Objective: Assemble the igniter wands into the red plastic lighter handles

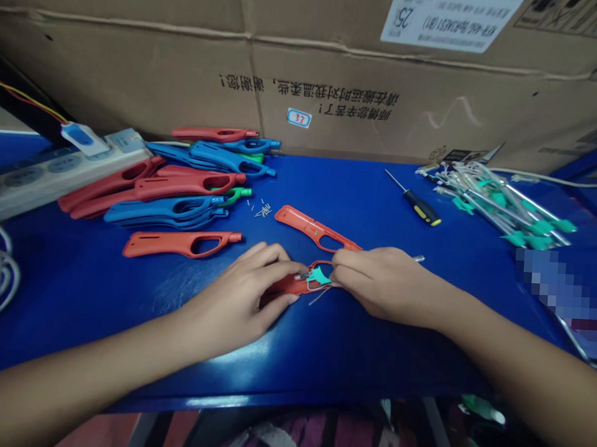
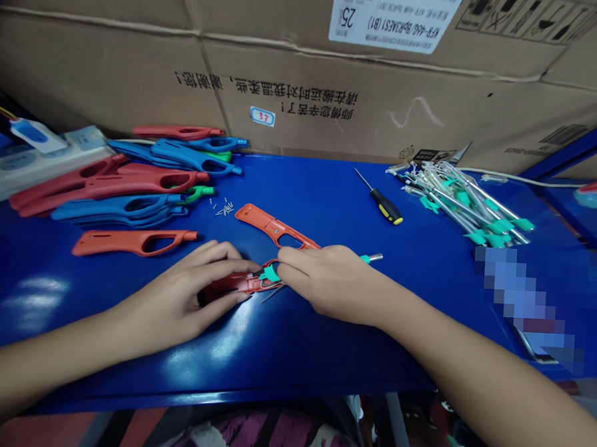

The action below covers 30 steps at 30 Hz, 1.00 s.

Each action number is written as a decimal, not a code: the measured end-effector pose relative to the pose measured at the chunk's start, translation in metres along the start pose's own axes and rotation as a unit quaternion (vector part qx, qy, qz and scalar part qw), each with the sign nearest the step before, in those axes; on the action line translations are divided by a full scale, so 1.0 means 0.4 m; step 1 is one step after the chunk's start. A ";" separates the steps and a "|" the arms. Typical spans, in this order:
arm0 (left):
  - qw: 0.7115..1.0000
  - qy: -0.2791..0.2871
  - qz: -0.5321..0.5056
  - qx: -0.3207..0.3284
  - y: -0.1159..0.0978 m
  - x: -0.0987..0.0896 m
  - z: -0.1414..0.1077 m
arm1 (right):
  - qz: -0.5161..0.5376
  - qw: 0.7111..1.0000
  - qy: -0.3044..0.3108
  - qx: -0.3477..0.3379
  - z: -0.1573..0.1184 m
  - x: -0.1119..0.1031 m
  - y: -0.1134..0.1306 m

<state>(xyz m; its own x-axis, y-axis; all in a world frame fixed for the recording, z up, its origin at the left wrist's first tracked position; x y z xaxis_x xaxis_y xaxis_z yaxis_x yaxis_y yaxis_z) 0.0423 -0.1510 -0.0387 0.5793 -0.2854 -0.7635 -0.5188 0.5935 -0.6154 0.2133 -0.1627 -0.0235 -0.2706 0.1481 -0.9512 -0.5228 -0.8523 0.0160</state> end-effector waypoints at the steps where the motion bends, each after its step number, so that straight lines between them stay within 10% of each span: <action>1: 1.000 0.001 0.000 -0.002 0.001 0.001 0.001 | 0.004 1.000 0.001 0.000 0.000 0.000 0.000; 30: 0.999 -0.027 -0.005 0.047 -0.015 0.003 -0.010 | 0.217 0.949 -0.015 0.228 -0.008 -0.001 -0.054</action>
<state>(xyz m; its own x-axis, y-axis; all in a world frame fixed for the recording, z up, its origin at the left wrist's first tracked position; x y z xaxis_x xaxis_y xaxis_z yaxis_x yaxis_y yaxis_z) 0.0436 -0.1580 -0.0369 0.6183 -0.2528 -0.7442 -0.4533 0.6588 -0.6004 0.2272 -0.1461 -0.0243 -0.5596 -0.1466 -0.8157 -0.6505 -0.5321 0.5420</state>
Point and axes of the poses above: each hand's wrist, its own z-axis towards the middle knuckle, its own x-axis out of the palm, y = z × x, the point moved 6 cm from there along z, towards the middle knuckle, and after that the axes turned 9 degrees about -y, right-handed, at the moved point
